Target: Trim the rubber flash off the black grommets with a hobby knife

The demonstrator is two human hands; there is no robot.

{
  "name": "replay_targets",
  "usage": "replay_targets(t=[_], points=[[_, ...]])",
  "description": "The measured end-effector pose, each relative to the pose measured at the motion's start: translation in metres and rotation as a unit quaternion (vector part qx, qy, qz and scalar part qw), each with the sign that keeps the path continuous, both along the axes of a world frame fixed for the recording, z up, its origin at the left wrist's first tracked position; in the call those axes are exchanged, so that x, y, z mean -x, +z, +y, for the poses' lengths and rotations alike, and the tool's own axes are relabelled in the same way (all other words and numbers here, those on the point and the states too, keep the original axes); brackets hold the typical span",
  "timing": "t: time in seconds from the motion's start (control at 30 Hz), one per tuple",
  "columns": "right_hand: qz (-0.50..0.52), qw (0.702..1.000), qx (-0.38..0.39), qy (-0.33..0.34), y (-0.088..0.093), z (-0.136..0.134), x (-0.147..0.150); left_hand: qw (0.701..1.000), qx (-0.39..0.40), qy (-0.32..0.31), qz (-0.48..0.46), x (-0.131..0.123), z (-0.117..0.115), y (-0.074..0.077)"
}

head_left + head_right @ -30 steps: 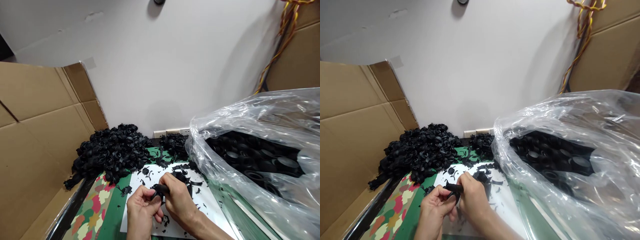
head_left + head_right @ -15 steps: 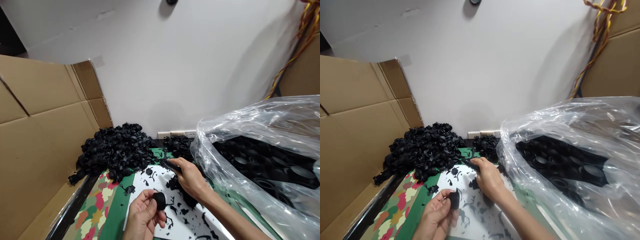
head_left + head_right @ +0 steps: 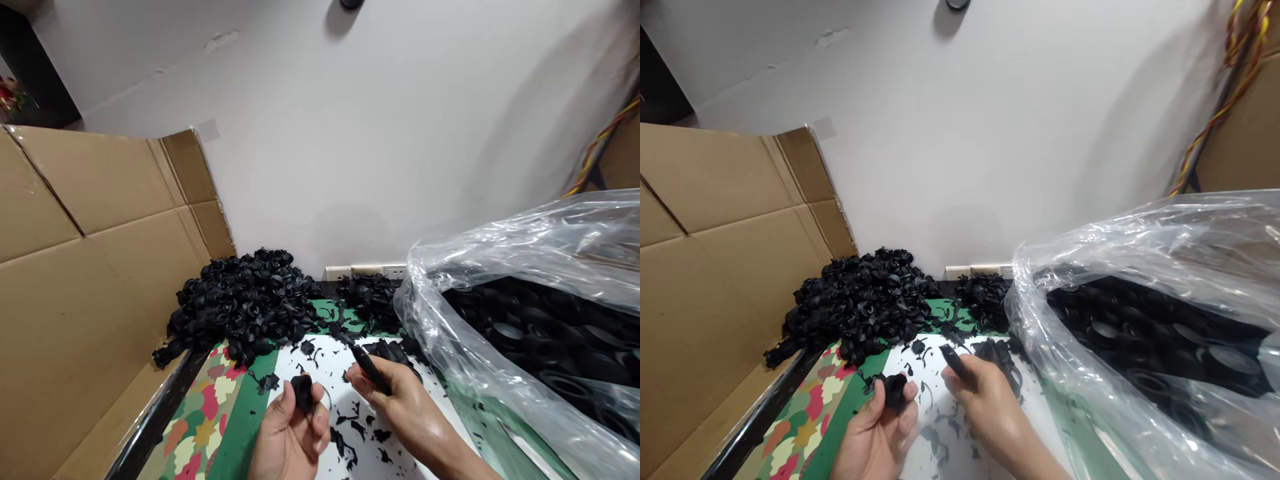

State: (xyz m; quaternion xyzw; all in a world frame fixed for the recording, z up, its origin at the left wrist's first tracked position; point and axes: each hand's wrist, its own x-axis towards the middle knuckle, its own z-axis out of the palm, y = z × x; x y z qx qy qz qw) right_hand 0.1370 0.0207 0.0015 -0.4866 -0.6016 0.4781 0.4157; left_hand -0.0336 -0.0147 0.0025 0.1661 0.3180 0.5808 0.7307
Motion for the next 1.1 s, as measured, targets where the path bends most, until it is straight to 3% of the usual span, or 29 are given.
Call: replay_targets(t=[0.1, 0.23, 0.4, 0.53, 0.67, 0.83, 1.1], points=[[0.007, 1.0, 0.009, 0.016, -0.002, -0.003, 0.0, 0.998, 0.037, -0.028, -0.033, 0.0, 0.001, 0.0], [0.023, 0.999, 0.015, 0.024, -0.001, -0.007, -0.001, 0.998, 0.052, 0.003, -0.042, -0.007, 0.001, -0.001], [0.033, 0.999, 0.021, 0.025, -0.003, -0.007, 0.0, 0.998, 0.03, 0.014, -0.044, -0.011, 0.003, -0.01], [0.032, 0.999, 0.03, 0.031, -0.004, -0.007, 0.001, 0.998, 0.05, 0.014, -0.029, -0.012, 0.003, -0.009], [0.041, 0.998, 0.04, 0.042, 0.0, -0.009, 0.001, 0.998, 0.057, -0.014, -0.026, -0.013, 0.004, -0.007], [0.039, 0.996, 0.059, 0.059, 0.003, -0.011, 0.001, 0.998, 0.04, -0.031, -0.026, -0.012, 0.004, -0.016], [0.049, 0.995, 0.056, 0.069, 0.003, -0.011, 0.0, 0.999, 0.034, 0.0, -0.01, -0.01, 0.002, -0.022]])
